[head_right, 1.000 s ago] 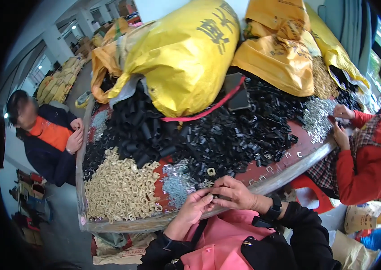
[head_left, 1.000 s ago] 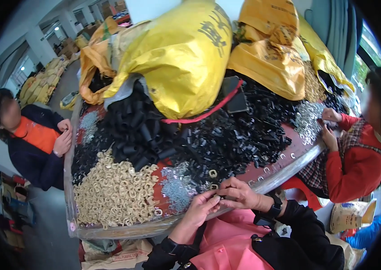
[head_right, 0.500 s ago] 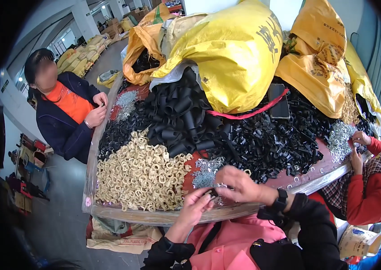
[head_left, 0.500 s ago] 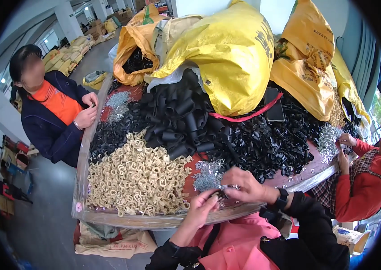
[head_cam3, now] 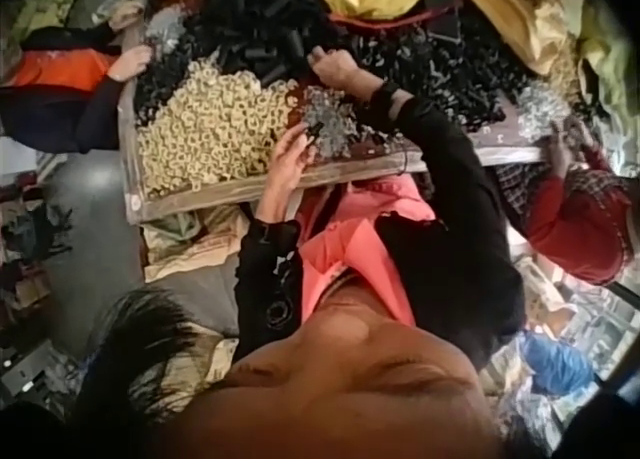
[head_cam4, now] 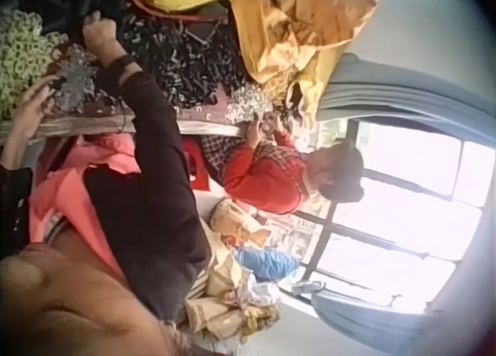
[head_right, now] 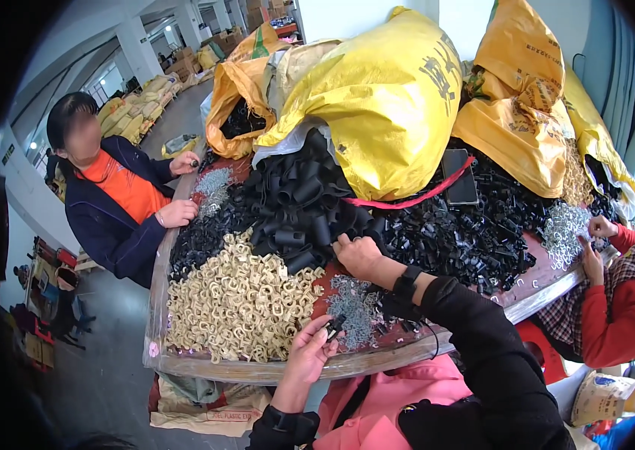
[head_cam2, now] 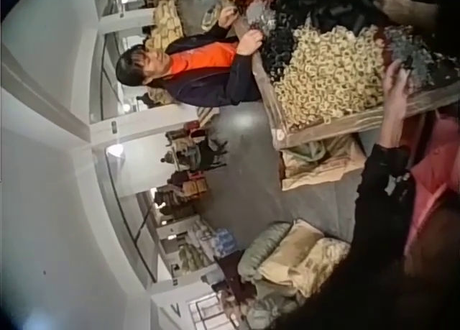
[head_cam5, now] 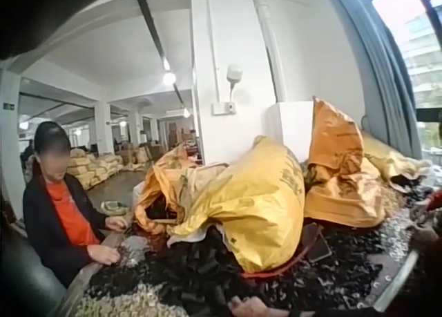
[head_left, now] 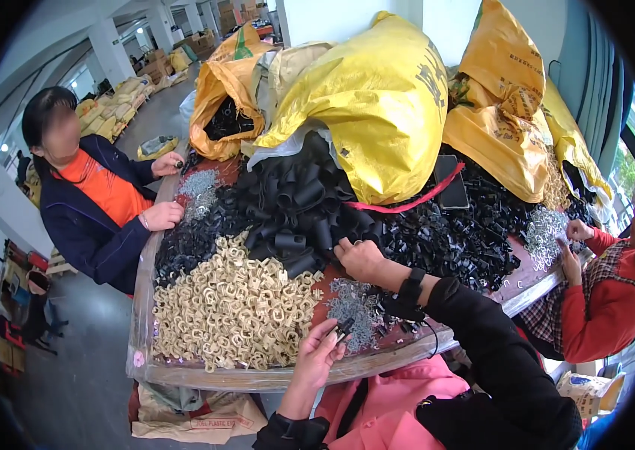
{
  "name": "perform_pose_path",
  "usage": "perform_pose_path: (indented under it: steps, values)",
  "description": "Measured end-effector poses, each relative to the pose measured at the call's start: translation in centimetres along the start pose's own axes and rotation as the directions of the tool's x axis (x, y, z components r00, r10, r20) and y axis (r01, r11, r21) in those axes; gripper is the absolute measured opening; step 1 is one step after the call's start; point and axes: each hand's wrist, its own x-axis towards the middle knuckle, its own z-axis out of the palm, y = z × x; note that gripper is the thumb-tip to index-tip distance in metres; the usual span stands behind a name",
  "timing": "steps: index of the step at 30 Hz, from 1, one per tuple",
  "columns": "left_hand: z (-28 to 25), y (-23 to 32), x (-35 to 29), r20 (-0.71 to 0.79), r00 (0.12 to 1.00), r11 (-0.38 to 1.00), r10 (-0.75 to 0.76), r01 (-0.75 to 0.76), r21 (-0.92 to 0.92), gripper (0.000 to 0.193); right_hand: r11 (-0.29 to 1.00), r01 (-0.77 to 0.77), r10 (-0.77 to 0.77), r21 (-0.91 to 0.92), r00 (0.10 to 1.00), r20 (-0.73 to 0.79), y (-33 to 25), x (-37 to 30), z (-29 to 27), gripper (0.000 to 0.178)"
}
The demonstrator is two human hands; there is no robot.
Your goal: The person assembles components by hand by picking up a black plastic piece and a metal clip, fitting the clip onto the plastic piece, and then placing the assembled unit back onto the table.
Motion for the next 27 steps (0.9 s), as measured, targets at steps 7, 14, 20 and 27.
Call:
perform_pose_path:
  steps: [7, 14, 20, 27]
  values:
    - [0.2, -1.0, 0.8, -0.003, 1.000, 0.998, 0.031, -0.031, -0.050, 0.025, 0.942, -0.039, 0.083, 0.333, 0.989, -0.119, 1.2, -3.4, -0.9, 0.022]
    - [1.4, -2.1, 0.1, -0.038, 0.999, 0.998, 0.013, -0.016, -0.060, 0.025, 0.840, 0.022, 0.106, 0.542, 0.973, -0.203, -1.8, -2.2, -1.1, 0.033]
    - [0.3, -1.2, 0.5, -0.070, 0.997, 0.997, 0.038, -0.043, -0.065, 0.026, 0.864, 0.087, -0.106, 0.496, 0.994, 0.011, -1.9, -0.9, -1.0, 0.033]
    - [-2.1, -0.4, 0.9, -0.118, 0.990, 0.986, 0.081, -0.097, -0.133, 0.027, 0.818, 0.550, -0.522, 0.167, 0.832, -0.185, -1.5, 0.0, -0.1, 0.033]
